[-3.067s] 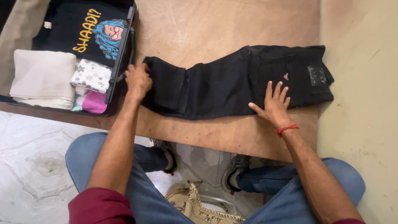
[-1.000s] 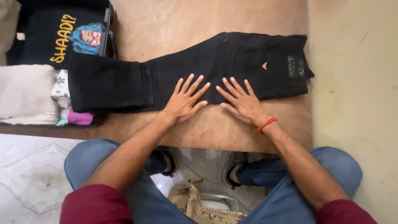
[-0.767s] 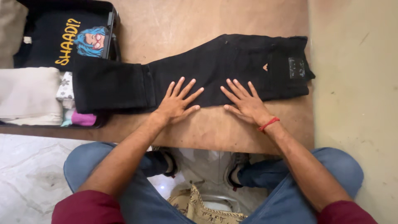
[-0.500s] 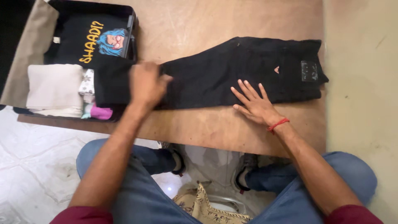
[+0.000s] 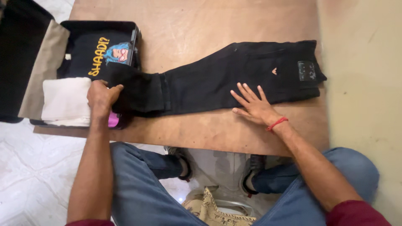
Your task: The person folds a black t-shirt and a pair of black trousers on a wooden table, then places them into an open suitcase. The person closes the suitcase at the end.
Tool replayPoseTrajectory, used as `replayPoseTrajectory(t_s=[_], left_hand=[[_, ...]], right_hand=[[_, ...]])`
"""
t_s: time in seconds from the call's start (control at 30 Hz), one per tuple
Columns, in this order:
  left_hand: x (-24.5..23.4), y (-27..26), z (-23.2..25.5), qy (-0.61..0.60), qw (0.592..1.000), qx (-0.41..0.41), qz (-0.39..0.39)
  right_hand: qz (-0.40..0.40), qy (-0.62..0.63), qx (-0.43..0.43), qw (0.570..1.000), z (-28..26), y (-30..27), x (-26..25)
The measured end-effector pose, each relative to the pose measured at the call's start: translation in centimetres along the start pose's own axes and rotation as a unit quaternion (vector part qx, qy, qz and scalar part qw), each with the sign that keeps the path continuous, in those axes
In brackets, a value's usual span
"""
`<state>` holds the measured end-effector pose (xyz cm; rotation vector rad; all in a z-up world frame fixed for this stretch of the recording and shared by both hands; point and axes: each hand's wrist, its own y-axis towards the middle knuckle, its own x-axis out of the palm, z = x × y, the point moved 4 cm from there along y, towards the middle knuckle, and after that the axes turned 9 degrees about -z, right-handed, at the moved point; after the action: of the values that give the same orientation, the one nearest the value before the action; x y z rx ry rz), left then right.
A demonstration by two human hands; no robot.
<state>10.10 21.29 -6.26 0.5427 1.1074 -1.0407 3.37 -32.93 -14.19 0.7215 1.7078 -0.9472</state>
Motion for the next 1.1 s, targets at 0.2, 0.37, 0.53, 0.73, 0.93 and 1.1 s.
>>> replayPoseTrajectory(t_s=[0.2, 0.37, 0.53, 0.73, 0.93, 1.1], left_hand=[[-1.5, -2.4, 9.3, -0.012, 0.986, 0.166, -0.019], [1.5, -6.9, 19.9, -0.120, 0.945, 0.292, 0.087], [7.9, -11.9, 27.9, -0.138, 0.963, 0.228, 0.046], [14.2, -15.9, 31.8, -0.104, 0.955, 0.274, -0.045], [18.7, -16.8, 28.2, -0.109, 0.946, 0.294, -0.082], [20.4, -15.0, 22.7, 0.003, 0.916, 0.398, -0.046]], right_hand=[[-0.011, 0.024, 0.000, 1.000, -0.1, 0.0, 0.3], [-0.004, 0.037, -0.003, 0.999, 0.1, 0.0, 0.2], [0.005, 0.022, 0.000, 1.000, 0.3, 0.1, 0.6], [-0.007, 0.017, 0.006, 1.000, 0.5, 0.5, 1.3], [0.016, 0.007, 0.002, 1.000, 0.3, 0.2, 0.3], [0.088, 0.088, 0.008, 0.992, -2.1, 0.6, -1.9]])
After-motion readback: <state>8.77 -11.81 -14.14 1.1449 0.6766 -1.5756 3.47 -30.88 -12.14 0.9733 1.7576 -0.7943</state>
